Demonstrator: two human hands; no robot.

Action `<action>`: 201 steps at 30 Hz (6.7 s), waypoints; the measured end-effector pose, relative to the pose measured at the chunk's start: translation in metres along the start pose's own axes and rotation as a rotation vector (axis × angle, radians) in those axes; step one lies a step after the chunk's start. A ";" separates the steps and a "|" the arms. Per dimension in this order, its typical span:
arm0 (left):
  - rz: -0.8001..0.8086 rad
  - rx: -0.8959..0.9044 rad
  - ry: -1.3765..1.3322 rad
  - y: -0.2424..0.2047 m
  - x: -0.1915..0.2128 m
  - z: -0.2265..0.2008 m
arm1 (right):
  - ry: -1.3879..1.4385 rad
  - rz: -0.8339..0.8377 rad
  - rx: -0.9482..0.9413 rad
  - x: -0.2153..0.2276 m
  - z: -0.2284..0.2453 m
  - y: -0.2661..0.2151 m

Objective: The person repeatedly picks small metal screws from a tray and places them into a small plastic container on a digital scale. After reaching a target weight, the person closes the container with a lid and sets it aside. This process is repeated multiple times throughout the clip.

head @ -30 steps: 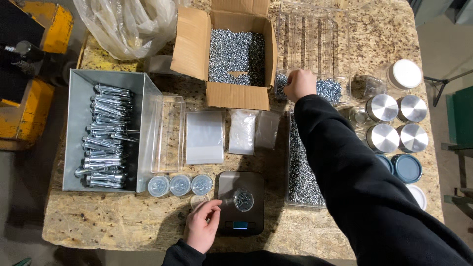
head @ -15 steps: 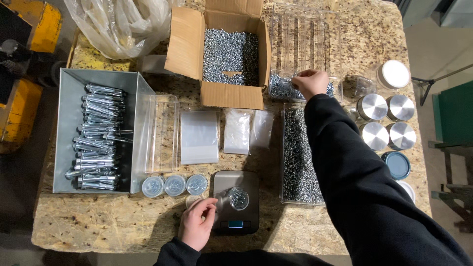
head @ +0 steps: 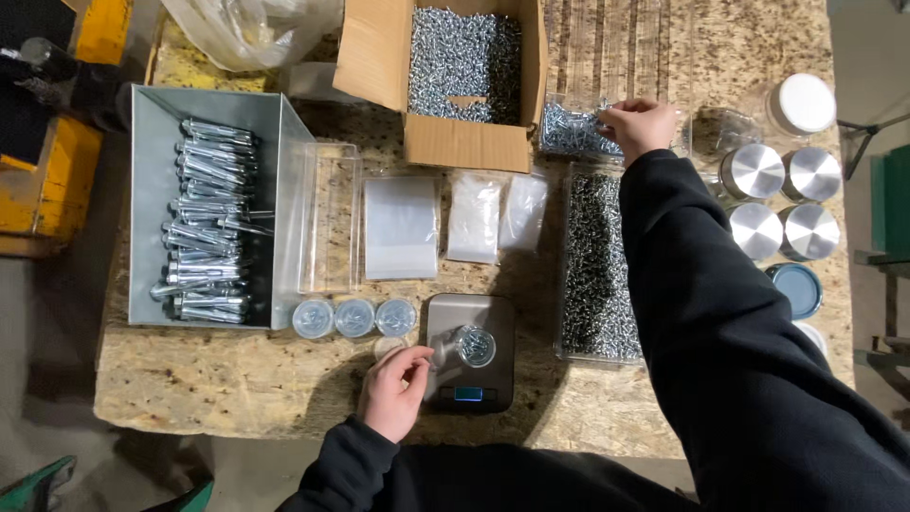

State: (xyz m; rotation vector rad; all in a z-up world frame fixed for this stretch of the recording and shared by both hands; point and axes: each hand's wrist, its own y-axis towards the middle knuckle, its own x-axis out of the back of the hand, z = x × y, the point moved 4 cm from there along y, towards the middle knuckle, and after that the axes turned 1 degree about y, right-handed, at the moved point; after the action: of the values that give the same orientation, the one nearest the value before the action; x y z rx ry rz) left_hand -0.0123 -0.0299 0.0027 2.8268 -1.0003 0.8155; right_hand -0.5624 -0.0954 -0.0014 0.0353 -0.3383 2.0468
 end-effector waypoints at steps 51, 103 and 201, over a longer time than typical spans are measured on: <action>0.169 -0.460 -0.006 0.023 -0.011 -0.066 | -0.105 0.293 0.558 -0.018 -0.024 -0.405; 0.083 -0.422 -0.197 0.023 -0.030 -0.040 | -0.409 0.436 0.991 -0.020 -0.001 -0.417; -0.121 -0.354 -0.106 -0.002 -0.016 -0.020 | -0.893 0.687 0.847 -0.014 -0.001 -0.392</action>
State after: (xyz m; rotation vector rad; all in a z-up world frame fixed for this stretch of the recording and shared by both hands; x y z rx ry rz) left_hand -0.0303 -0.0154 0.0123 2.6134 -0.8735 0.4307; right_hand -0.2152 0.0667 0.0831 1.5578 0.0313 2.5989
